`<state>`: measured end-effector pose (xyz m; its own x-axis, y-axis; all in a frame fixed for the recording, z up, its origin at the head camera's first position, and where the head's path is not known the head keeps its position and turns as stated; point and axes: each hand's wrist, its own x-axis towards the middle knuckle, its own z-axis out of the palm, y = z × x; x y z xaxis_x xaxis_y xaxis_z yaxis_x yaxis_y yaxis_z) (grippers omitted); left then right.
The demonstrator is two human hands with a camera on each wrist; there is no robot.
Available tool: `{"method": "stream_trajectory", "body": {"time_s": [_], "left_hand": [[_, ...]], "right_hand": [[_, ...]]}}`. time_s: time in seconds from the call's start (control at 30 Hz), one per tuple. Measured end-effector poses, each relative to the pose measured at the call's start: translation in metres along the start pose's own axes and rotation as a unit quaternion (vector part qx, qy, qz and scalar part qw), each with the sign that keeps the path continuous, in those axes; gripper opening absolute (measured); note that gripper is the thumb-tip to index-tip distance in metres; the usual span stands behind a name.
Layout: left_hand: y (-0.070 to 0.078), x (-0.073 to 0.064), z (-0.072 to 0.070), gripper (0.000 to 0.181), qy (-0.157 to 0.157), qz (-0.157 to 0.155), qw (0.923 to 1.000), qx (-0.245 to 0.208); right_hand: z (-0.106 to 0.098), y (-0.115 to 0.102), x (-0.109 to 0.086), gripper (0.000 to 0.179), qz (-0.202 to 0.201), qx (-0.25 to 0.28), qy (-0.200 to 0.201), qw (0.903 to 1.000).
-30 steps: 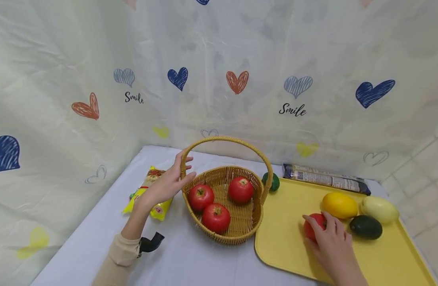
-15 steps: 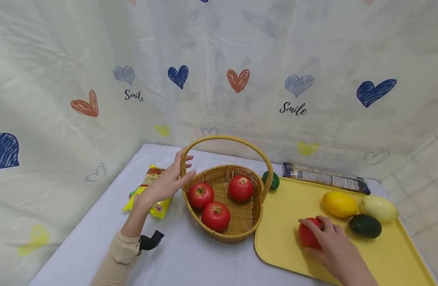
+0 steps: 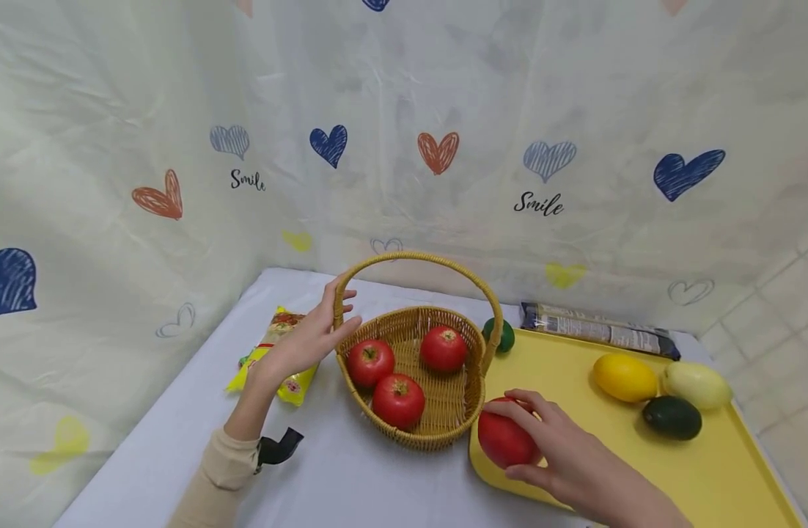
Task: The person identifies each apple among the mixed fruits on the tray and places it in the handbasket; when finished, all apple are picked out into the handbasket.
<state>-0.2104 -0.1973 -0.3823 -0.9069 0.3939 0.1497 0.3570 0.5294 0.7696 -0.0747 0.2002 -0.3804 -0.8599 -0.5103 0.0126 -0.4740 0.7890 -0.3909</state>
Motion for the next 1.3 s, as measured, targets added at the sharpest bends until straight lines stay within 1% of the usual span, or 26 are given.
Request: {"method": "stream_trajectory", "body": {"time_s": [0.1,0.23,0.3,0.4,0.5,0.63,0.77,0.87,0.97,1.07,1.17,1.3], "left_hand": [[0.001,0.0,0.001,0.079,0.0,0.002,1.0,0.001],[0.002,-0.001,0.001,0.079,-0.001,0.004,1.0,-0.001],[0.002,-0.001,0.0,0.079,0.0,0.006,1.0,-0.002],[0.0,-0.003,-0.002,0.081,0.004,0.004,1.0,-0.004],[-0.001,-0.004,-0.003,0.082,0.007,0.003,1.0,-0.001],[-0.001,-0.001,-0.004,0.082,0.008,0.008,0.9999,0.003],[0.0,0.0,-0.002,0.08,0.003,0.008,1.0,0.005],[0.001,0.0,0.0,0.079,-0.001,0.004,1.0,0.009],[0.001,0.001,0.0,0.079,-0.001,0.007,0.9999,0.012],[0.001,0.001,0.0,0.079,0.004,0.01,0.9999,0.011],[0.001,0.001,-0.001,0.079,0.01,0.009,0.9999,0.011],[-0.001,0.0,0.001,0.08,0.004,0.005,0.9999,0.01]], "right_hand": [[-0.004,-0.008,0.003,0.072,-0.027,0.011,0.042,0.9987],[-0.008,-0.019,0.016,0.077,-0.059,-0.006,0.099,0.9933],[-0.01,-0.023,0.025,0.078,-0.065,-0.008,0.105,0.9923],[-0.009,-0.03,0.047,0.079,-0.065,-0.011,0.09,0.9937],[-0.005,-0.036,0.072,0.076,-0.077,-0.03,0.072,0.994],[-0.003,-0.042,0.106,0.072,-0.105,-0.057,0.063,0.9909],[-0.005,-0.048,0.134,0.069,-0.103,-0.081,0.059,0.9896],[-0.008,-0.051,0.152,0.067,-0.091,-0.117,0.053,0.9876],[-0.012,-0.053,0.174,0.064,-0.067,-0.143,0.03,0.987],[-0.015,-0.054,0.197,0.063,-0.036,-0.148,-0.014,0.9882],[-0.016,-0.053,0.216,0.063,-0.012,-0.151,-0.054,0.9871],[-0.014,-0.051,0.228,0.063,0.008,-0.147,-0.083,0.9856]]}}
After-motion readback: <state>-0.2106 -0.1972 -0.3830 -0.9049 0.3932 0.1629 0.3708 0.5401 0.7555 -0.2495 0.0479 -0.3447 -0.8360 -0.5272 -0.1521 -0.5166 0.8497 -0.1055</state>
